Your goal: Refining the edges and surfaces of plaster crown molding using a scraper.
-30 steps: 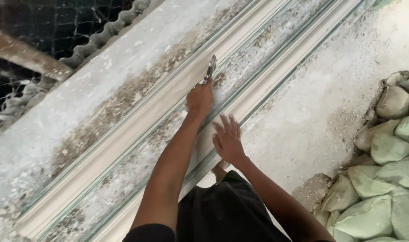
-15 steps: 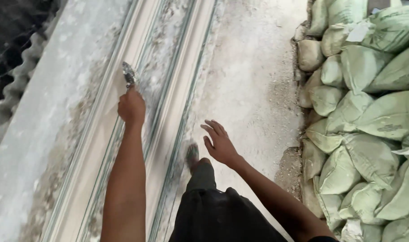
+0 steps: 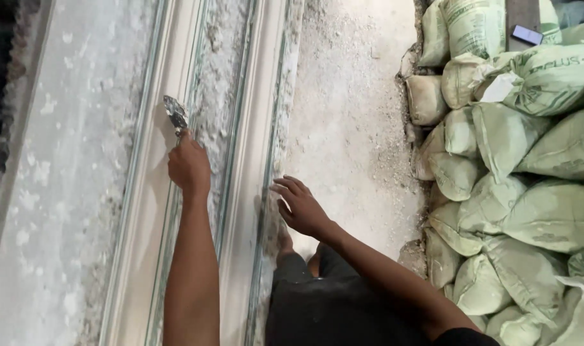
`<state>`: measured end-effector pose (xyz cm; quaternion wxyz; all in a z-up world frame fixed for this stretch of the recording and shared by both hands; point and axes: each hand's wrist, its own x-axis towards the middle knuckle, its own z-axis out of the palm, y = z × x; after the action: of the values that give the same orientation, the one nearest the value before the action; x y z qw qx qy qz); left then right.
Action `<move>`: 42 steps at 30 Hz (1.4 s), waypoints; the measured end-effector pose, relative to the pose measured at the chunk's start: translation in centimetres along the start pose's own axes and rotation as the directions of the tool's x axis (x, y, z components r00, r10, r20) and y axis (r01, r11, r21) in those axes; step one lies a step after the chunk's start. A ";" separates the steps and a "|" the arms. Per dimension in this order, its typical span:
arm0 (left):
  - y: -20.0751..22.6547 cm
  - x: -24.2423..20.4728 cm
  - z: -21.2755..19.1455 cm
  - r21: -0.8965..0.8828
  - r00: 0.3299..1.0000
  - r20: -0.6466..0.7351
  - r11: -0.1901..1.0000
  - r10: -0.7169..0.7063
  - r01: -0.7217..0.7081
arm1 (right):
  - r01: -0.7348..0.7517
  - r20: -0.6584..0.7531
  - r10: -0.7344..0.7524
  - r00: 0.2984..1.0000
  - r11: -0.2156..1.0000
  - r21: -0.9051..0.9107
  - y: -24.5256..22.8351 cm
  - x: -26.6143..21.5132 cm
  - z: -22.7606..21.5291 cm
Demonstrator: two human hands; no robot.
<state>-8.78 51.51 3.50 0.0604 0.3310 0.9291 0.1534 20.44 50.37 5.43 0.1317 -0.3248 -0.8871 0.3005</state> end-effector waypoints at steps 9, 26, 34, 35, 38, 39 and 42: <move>9.5 13.0 4.0 0.034 0.998 -0.021 0.998 0.057 -0.056 | 0.097 -0.031 -0.097 0.995 0.995 0.002 8.0 17.5 -5.4; 30.4 39.6 16.1 0.044 0.994 0.018 0.993 -0.110 0.110 | 0.358 -0.028 -0.373 0.927 0.907 -0.223 27.0 50.9 -9.4; 34.5 42.2 13.1 -0.045 0.998 -0.018 0.997 -0.057 0.056 | 0.329 -0.109 -0.352 0.930 0.927 -0.181 26.1 53.6 -9.6; 34.5 39.8 10.8 -0.136 0.999 -0.037 0.991 -0.023 0.018 | 0.325 -0.092 -0.348 0.933 0.924 -0.202 26.3 53.5 -9.6; 31.4 30.7 10.1 -0.283 0.991 -0.123 0.959 -0.061 0.024 | 0.346 -0.049 -0.366 0.929 0.909 -0.234 27.6 53.0 -8.8; 29.8 27.5 10.7 -0.335 0.979 -0.181 0.942 -0.095 0.030 | 0.341 -0.053 -0.364 0.930 0.906 -0.250 27.7 53.2 -8.1; 26.2 16.0 10.4 -0.317 0.937 -0.170 0.917 -0.304 0.241 | 0.365 -0.011 -0.378 0.926 0.900 -0.239 27.5 53.1 -8.9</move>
<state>-3.30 83.47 2.03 0.0284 0.1664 0.9344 0.3137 -2.11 105.90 -2.59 0.1729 -0.1712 -0.9576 0.1544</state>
